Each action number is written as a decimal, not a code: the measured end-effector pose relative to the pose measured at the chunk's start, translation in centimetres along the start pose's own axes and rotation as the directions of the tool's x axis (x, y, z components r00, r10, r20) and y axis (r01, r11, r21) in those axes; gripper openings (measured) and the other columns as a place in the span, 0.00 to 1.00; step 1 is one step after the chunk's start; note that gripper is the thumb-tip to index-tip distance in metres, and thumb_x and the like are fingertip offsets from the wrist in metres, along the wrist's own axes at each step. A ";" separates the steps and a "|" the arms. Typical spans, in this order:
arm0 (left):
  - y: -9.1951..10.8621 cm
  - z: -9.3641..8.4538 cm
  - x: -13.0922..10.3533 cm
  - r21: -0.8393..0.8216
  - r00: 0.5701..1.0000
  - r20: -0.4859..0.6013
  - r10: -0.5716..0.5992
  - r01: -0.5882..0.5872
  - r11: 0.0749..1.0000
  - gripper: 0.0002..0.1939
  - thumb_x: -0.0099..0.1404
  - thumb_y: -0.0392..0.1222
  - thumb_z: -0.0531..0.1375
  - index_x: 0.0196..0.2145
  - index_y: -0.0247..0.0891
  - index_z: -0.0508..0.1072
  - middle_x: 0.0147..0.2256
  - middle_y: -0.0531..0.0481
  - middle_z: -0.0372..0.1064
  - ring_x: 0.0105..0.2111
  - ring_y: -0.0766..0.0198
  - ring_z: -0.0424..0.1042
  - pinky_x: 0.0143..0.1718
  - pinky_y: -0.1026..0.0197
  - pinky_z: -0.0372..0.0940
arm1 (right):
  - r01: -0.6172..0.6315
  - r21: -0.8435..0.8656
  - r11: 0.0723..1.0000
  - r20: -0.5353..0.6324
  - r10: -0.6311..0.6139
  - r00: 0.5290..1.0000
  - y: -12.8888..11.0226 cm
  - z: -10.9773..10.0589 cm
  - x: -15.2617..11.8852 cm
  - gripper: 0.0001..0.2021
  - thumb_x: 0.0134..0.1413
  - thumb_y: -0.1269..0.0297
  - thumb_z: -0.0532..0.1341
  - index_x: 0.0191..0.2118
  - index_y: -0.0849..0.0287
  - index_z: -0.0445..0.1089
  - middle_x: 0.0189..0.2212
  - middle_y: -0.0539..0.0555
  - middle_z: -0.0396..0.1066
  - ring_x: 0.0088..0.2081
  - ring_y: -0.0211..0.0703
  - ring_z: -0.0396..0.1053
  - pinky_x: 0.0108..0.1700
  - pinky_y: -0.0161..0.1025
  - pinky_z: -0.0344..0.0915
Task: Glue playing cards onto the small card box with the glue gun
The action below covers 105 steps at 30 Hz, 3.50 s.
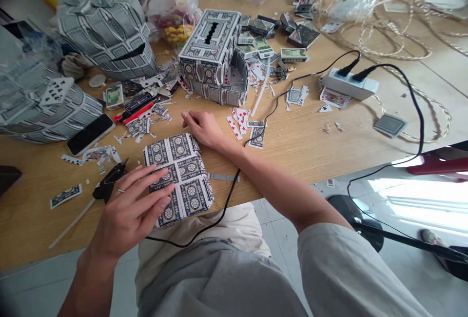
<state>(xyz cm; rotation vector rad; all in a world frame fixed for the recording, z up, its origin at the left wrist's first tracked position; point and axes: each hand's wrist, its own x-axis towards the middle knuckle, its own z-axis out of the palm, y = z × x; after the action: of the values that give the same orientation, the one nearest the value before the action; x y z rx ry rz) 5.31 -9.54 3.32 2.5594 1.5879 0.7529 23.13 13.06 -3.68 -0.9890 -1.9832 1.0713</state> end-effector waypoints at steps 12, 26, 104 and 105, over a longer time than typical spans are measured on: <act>-0.2 1.1 0.5 0.003 0.997 -0.063 -0.040 0.040 0.999 0.17 0.72 0.34 0.68 0.56 0.44 0.78 0.59 0.44 0.80 0.63 0.48 0.76 0.66 0.38 0.72 | 0.014 -0.008 1.000 -0.004 -0.014 1.000 0.1 0.0 0.0 0.39 0.76 0.33 0.48 0.35 0.63 0.80 0.25 0.50 0.69 0.28 0.40 0.60 0.37 0.40 0.53; 1.1 1.0 1.5 0.056 0.995 0.043 -0.088 0.086 0.995 0.06 0.76 0.32 0.62 0.45 0.41 0.72 0.63 0.41 0.74 0.68 0.46 0.68 0.69 0.39 0.65 | 0.008 -0.019 1.000 -0.004 -0.008 1.000 0.1 0.1 0.0 0.38 0.76 0.33 0.48 0.35 0.63 0.80 0.25 0.51 0.70 0.29 0.40 0.60 0.37 0.40 0.54; -0.6 2.3 3.5 -0.370 0.799 -0.255 -0.545 0.441 0.818 0.08 0.76 0.45 0.66 0.49 0.44 0.83 0.48 0.48 0.85 0.47 0.57 0.85 0.56 0.49 0.79 | 0.004 -0.008 1.000 0.002 -0.004 1.000 0.2 0.1 0.1 0.38 0.75 0.33 0.48 0.35 0.62 0.79 0.26 0.51 0.71 0.28 0.40 0.60 0.36 0.40 0.54; -0.8 2.3 3.6 -0.309 0.816 -0.287 -0.502 0.418 0.854 0.07 0.76 0.44 0.66 0.48 0.44 0.84 0.48 0.48 0.85 0.48 0.56 0.85 0.58 0.47 0.78 | 0.007 -0.008 1.000 0.000 -0.007 1.000 0.2 0.1 0.1 0.38 0.75 0.33 0.48 0.35 0.62 0.79 0.26 0.51 0.71 0.28 0.40 0.60 0.36 0.40 0.54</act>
<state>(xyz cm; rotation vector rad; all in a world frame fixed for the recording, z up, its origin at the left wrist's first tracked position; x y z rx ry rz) 6.93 -5.62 2.40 1.8215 1.9721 1.2987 23.09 13.16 -3.91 -0.9851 -1.9914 1.0604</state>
